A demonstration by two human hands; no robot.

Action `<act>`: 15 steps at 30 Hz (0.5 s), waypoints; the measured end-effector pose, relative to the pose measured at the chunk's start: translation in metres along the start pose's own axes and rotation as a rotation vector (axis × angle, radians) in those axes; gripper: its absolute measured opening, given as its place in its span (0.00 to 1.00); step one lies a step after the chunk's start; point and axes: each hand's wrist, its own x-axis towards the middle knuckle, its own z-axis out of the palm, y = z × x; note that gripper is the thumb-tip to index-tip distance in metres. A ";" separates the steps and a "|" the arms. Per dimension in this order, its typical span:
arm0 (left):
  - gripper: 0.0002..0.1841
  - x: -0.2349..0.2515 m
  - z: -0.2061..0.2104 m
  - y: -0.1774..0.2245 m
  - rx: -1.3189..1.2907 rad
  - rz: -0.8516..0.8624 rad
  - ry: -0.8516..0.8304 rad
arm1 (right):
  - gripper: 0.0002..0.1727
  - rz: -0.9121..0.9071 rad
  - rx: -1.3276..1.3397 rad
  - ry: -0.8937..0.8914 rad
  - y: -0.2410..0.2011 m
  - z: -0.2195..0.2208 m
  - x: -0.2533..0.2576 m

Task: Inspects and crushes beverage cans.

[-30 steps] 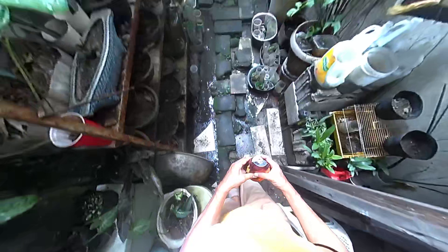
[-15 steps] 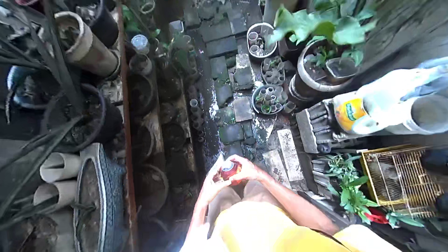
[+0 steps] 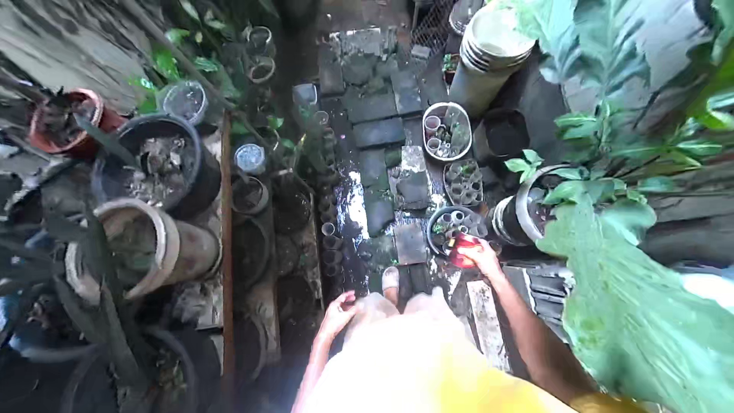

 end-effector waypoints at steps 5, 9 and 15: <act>0.35 0.128 -0.075 0.125 0.190 0.079 -0.027 | 0.43 0.323 -0.108 0.246 0.016 -0.020 0.008; 0.32 0.231 -0.128 0.173 0.144 0.079 0.076 | 0.39 0.413 -0.322 0.282 0.016 0.017 0.001; 0.24 0.320 -0.163 0.188 -0.012 -0.363 0.221 | 0.31 0.622 -0.221 0.115 -0.152 0.074 0.135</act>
